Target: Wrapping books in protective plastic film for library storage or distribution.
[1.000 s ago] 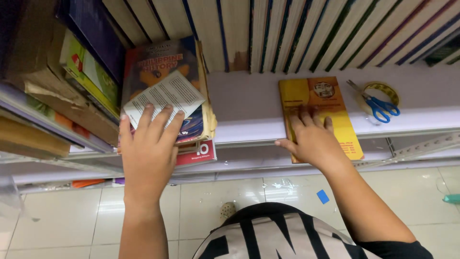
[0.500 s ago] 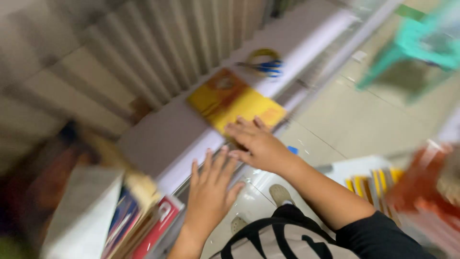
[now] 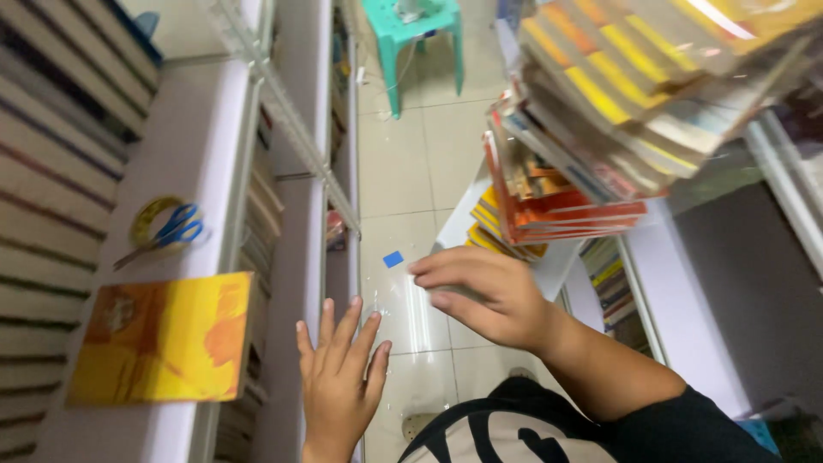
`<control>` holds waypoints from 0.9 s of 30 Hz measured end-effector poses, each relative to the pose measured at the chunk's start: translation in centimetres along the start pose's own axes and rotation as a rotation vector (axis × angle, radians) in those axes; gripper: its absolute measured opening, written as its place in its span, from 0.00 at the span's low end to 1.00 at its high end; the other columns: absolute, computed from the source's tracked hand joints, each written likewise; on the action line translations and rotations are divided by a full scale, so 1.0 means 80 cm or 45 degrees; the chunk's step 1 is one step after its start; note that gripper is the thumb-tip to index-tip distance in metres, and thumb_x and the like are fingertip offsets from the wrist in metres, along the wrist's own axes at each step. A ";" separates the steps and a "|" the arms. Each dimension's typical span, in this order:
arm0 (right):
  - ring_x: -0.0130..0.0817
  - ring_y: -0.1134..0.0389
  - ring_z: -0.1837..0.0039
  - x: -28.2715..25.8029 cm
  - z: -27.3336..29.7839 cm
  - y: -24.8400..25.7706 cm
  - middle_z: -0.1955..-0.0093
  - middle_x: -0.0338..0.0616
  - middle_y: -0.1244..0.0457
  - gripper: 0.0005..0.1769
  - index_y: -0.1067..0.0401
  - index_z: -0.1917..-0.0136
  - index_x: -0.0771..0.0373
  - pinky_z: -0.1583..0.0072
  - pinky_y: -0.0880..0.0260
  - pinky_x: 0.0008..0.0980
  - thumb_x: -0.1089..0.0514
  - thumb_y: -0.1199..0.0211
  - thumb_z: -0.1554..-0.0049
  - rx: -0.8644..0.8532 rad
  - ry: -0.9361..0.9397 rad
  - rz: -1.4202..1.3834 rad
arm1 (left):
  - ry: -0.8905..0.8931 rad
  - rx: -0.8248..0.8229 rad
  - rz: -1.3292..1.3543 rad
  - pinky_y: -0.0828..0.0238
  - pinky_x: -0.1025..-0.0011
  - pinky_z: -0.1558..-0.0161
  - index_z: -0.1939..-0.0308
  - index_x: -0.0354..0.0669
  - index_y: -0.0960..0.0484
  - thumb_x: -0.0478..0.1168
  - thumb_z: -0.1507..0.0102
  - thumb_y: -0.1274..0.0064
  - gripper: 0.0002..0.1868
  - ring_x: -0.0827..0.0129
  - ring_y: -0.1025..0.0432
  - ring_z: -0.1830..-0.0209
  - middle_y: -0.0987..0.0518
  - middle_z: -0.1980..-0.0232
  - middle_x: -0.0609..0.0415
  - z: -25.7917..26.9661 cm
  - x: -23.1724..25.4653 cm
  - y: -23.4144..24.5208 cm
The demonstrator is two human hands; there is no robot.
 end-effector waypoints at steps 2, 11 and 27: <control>0.43 0.28 0.35 -0.057 0.019 0.077 0.37 0.52 0.33 0.14 0.28 0.41 0.63 0.33 0.27 0.37 0.63 0.32 0.41 0.221 0.144 0.197 | -0.011 -0.035 0.058 0.54 0.41 0.26 0.41 0.50 0.19 0.44 0.39 0.39 0.22 0.52 0.35 0.27 0.24 0.33 0.54 -0.015 0.015 -0.018; 0.59 0.44 0.28 -0.117 0.087 0.319 0.32 0.60 0.39 0.28 0.25 0.38 0.61 0.26 0.38 0.48 0.64 0.23 0.52 0.745 0.216 1.391 | -0.030 -0.106 0.419 0.43 0.52 0.31 0.41 0.41 0.19 0.41 0.40 0.39 0.23 0.56 0.26 0.37 0.18 0.41 0.50 -0.088 0.133 -0.080; 0.41 0.31 0.33 -0.065 0.138 0.223 0.37 0.41 0.31 0.15 0.21 0.41 0.61 0.39 0.32 0.41 0.60 0.37 0.41 0.005 0.536 0.994 | 0.009 -0.211 2.146 0.46 0.52 0.23 0.16 0.52 0.64 0.52 0.31 0.48 0.49 0.49 0.41 0.21 0.48 0.15 0.40 -0.106 0.292 -0.142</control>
Point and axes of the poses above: each hand's wrist, its own z-axis away from the middle knuckle, its own y-axis out of the back of the hand, x = y × z, the point moved 6 cm from there along -z, towards the middle knuckle
